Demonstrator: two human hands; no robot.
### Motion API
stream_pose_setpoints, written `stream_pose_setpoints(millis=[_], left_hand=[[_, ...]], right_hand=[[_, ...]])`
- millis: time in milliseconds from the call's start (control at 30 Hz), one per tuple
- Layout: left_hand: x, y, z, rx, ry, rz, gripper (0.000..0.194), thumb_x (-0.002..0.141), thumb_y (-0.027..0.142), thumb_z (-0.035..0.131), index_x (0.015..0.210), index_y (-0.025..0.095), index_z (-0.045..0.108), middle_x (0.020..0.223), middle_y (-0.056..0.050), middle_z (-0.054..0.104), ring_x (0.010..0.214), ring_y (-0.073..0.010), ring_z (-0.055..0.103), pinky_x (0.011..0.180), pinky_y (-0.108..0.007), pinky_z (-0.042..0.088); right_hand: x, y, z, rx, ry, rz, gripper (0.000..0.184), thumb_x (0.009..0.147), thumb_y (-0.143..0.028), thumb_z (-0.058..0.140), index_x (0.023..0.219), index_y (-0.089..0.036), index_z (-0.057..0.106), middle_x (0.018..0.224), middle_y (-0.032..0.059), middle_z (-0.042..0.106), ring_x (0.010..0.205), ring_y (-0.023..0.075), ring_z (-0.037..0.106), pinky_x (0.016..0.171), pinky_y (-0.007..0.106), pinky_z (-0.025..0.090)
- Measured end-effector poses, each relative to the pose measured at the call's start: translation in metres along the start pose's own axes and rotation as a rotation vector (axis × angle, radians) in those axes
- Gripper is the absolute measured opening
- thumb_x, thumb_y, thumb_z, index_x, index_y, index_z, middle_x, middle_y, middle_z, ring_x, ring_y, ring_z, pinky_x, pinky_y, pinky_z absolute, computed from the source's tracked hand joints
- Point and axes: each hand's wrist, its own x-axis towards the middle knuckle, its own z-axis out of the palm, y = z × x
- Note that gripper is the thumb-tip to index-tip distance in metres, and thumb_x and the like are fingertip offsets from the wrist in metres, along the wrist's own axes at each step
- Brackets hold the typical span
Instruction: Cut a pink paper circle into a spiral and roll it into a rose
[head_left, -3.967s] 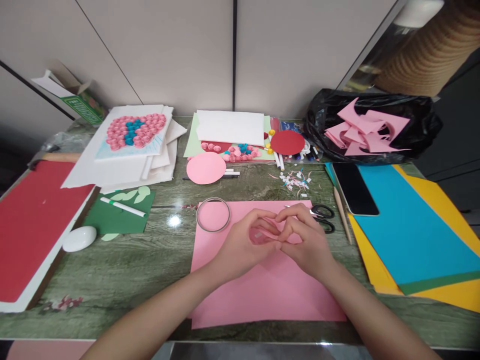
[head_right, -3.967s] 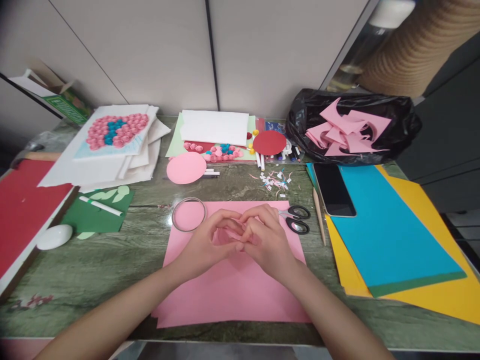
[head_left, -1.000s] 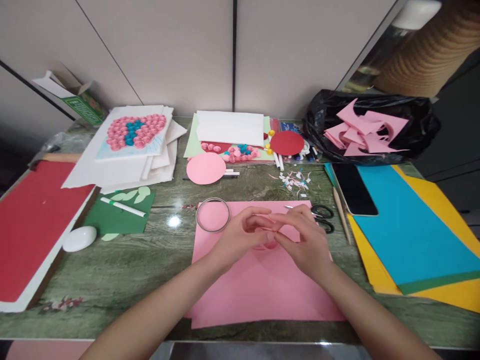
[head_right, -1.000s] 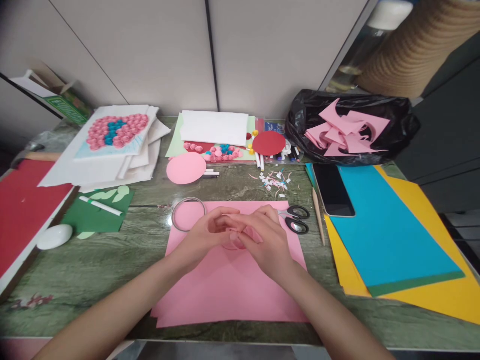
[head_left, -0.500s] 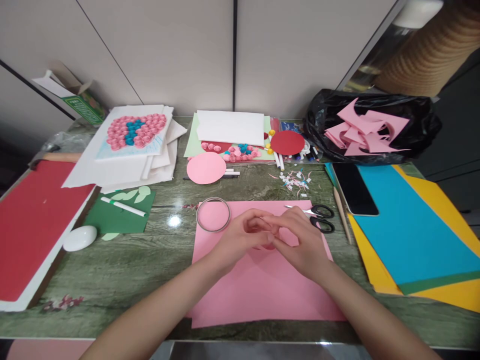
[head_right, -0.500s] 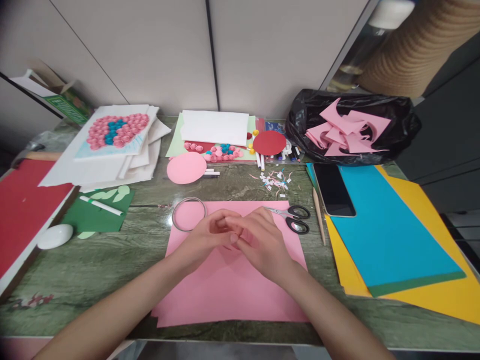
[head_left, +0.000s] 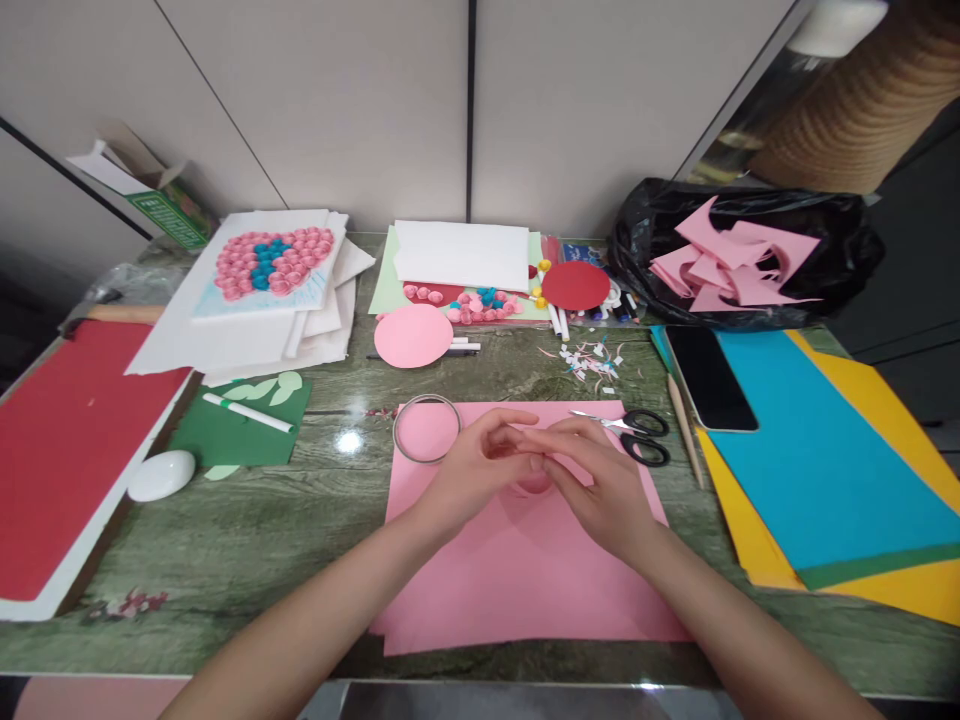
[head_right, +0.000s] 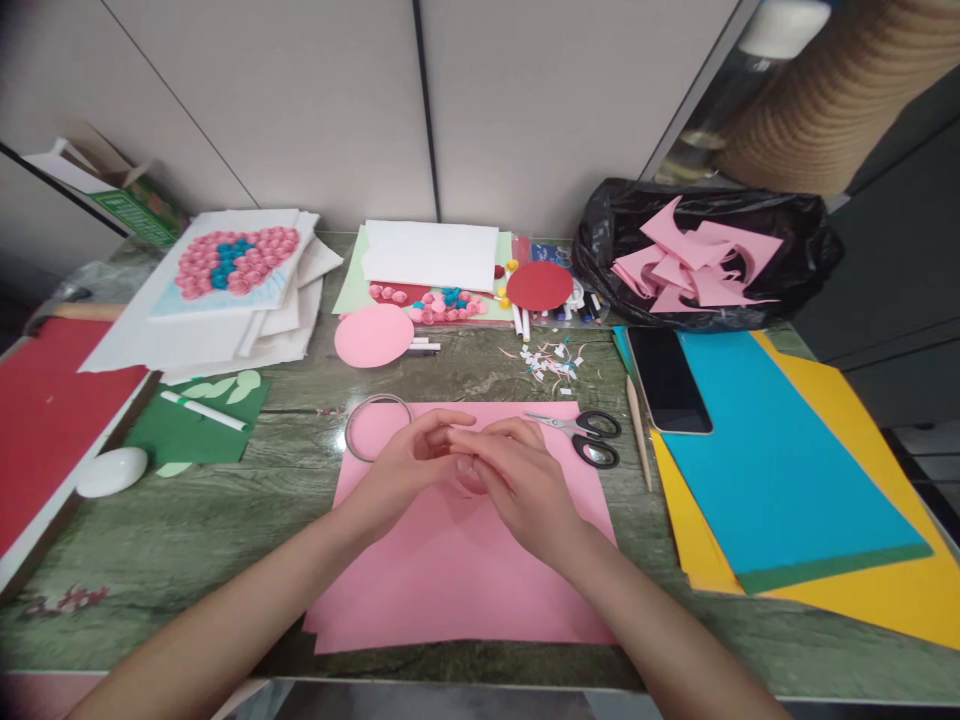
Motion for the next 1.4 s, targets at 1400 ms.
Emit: stream_pose_setpoints(millis=[1400], left_hand=[[0.0027, -0.0064, -0.0035, -0.119, -0.020, -0.044, 0.042, 0.069, 0.017, 0.072, 0.107, 0.020, 0.056, 0.086, -0.003, 0.068, 0.078, -0.0114, 0.061, 0.073, -0.025, 0.047]], right_hand=[[0.0006, -0.0010, -0.0025, -0.124, 0.141, -0.136, 0.038, 0.079, -0.012, 0.060, 0.113, -0.029, 0.059, 0.083, 0.0000, 0.068, 0.078, 0.0183, 0.053, 0.073, 0.035, 0.044]])
